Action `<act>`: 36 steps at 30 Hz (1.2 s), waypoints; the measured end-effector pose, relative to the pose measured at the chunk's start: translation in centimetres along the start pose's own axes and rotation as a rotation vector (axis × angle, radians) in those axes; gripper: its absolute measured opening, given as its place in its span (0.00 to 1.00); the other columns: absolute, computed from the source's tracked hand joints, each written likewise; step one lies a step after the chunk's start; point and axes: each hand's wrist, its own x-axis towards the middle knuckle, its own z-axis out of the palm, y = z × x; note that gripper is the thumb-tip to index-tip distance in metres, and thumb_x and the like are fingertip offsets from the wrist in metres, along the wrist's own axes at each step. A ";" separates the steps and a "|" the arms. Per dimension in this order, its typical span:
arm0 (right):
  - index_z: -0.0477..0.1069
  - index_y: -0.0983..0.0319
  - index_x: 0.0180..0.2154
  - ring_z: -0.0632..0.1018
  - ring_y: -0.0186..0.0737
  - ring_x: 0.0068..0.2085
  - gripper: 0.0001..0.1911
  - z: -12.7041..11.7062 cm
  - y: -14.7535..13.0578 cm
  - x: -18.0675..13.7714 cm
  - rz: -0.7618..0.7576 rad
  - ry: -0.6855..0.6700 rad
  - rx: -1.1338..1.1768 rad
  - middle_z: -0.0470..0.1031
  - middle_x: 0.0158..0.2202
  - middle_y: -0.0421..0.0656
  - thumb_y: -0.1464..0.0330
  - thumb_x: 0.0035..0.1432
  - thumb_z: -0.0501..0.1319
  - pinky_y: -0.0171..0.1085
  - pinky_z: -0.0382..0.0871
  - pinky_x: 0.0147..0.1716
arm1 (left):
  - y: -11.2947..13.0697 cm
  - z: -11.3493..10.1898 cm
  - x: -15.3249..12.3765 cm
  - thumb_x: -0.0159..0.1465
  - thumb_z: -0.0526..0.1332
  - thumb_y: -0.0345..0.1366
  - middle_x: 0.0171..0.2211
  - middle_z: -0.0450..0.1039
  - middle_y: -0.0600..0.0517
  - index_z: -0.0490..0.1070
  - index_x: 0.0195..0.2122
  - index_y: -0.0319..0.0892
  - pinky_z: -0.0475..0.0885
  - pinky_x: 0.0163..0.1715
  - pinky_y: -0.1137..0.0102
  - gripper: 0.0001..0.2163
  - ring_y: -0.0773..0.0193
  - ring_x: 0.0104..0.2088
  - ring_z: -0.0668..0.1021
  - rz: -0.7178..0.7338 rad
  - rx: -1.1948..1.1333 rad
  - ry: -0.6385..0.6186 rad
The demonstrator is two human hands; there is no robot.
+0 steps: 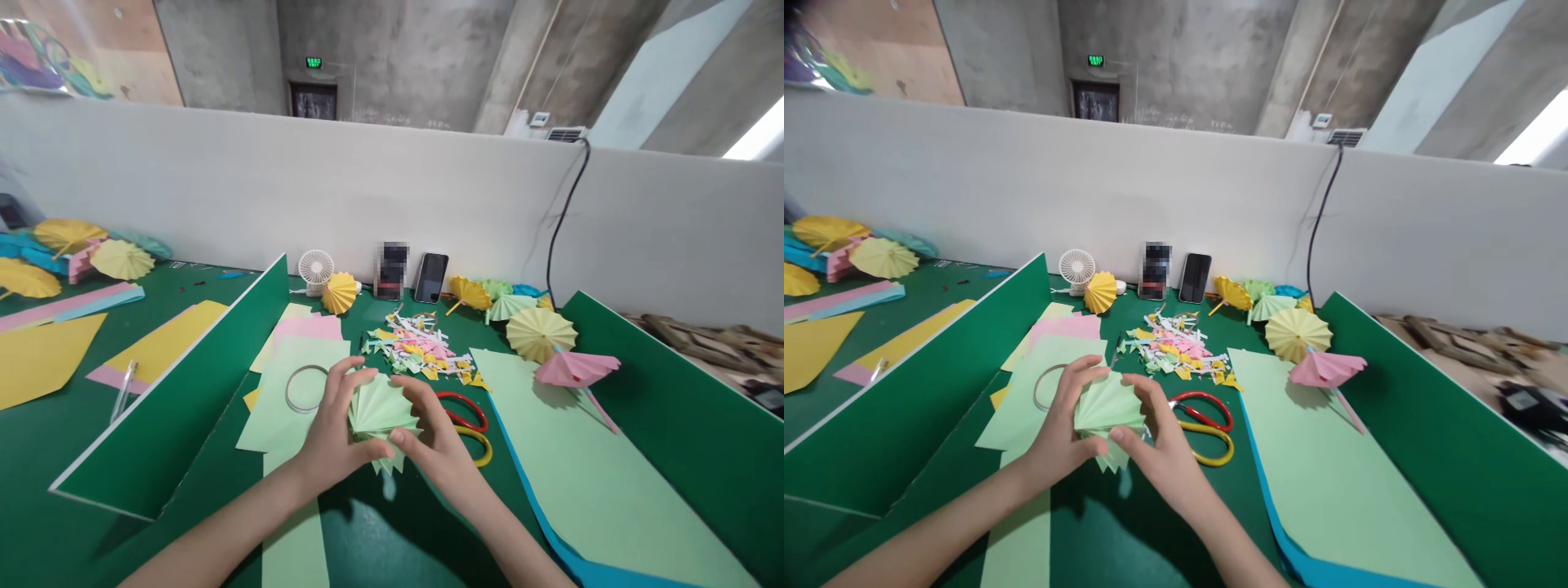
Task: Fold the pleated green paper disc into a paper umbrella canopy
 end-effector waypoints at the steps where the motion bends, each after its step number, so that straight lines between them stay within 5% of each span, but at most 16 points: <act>1: 0.58 0.55 0.49 0.68 0.41 0.46 0.22 0.0 -0.1 0.0 -0.001 0.008 -0.012 0.63 0.47 0.43 0.61 0.52 0.58 0.36 0.65 0.42 | 0.0 0.1 0.0 0.46 0.56 0.60 0.54 0.49 0.43 0.55 0.51 0.47 0.59 0.51 0.55 0.35 0.48 0.55 0.59 -0.020 0.007 0.009; 12: 0.60 0.57 0.46 0.65 0.42 0.48 0.19 0.5 0.9 0.4 0.048 0.089 0.031 0.63 0.45 0.44 0.56 0.54 0.54 0.36 0.62 0.44 | -0.4 0.8 -0.5 0.44 0.57 0.61 0.54 0.47 0.43 0.51 0.53 0.48 0.59 0.51 0.55 0.38 0.48 0.56 0.57 -0.006 -0.103 0.062; 19: 0.56 0.53 0.47 0.71 0.38 0.37 0.20 0.6 0.7 0.6 0.245 0.085 0.376 0.65 0.40 0.40 0.54 0.54 0.53 0.35 0.65 0.34 | -0.2 0.6 -0.3 0.48 0.53 0.61 0.56 0.49 0.44 0.52 0.55 0.48 0.54 0.55 0.55 0.36 0.48 0.57 0.56 0.025 -0.064 -0.029; 23: 0.60 0.55 0.42 0.69 0.37 0.38 0.18 0.9 1.0 0.4 0.198 0.075 0.337 0.63 0.40 0.40 0.55 0.52 0.57 0.33 0.65 0.35 | 0.0 0.7 -0.3 0.48 0.57 0.58 0.58 0.46 0.44 0.47 0.57 0.50 0.52 0.55 0.53 0.38 0.47 0.59 0.53 0.054 -0.059 -0.037; 30: 0.61 0.57 0.39 0.68 0.39 0.41 0.17 1.8 0.9 0.0 0.027 0.027 0.190 0.65 0.39 0.42 0.54 0.52 0.56 0.34 0.65 0.37 | 0.6 0.7 -0.5 0.51 0.60 0.50 0.51 0.54 0.45 0.62 0.45 0.47 0.62 0.49 0.58 0.22 0.52 0.53 0.62 0.011 -0.154 0.001; 36: 0.64 0.57 0.42 0.69 0.40 0.45 0.17 1.5 0.7 -0.1 0.003 0.089 0.158 0.68 0.42 0.43 0.54 0.57 0.51 0.36 0.63 0.44 | 1.0 0.3 -0.2 0.54 0.60 0.40 0.46 0.60 0.46 0.64 0.40 0.44 0.63 0.47 0.59 0.13 0.54 0.50 0.66 0.027 -0.140 0.038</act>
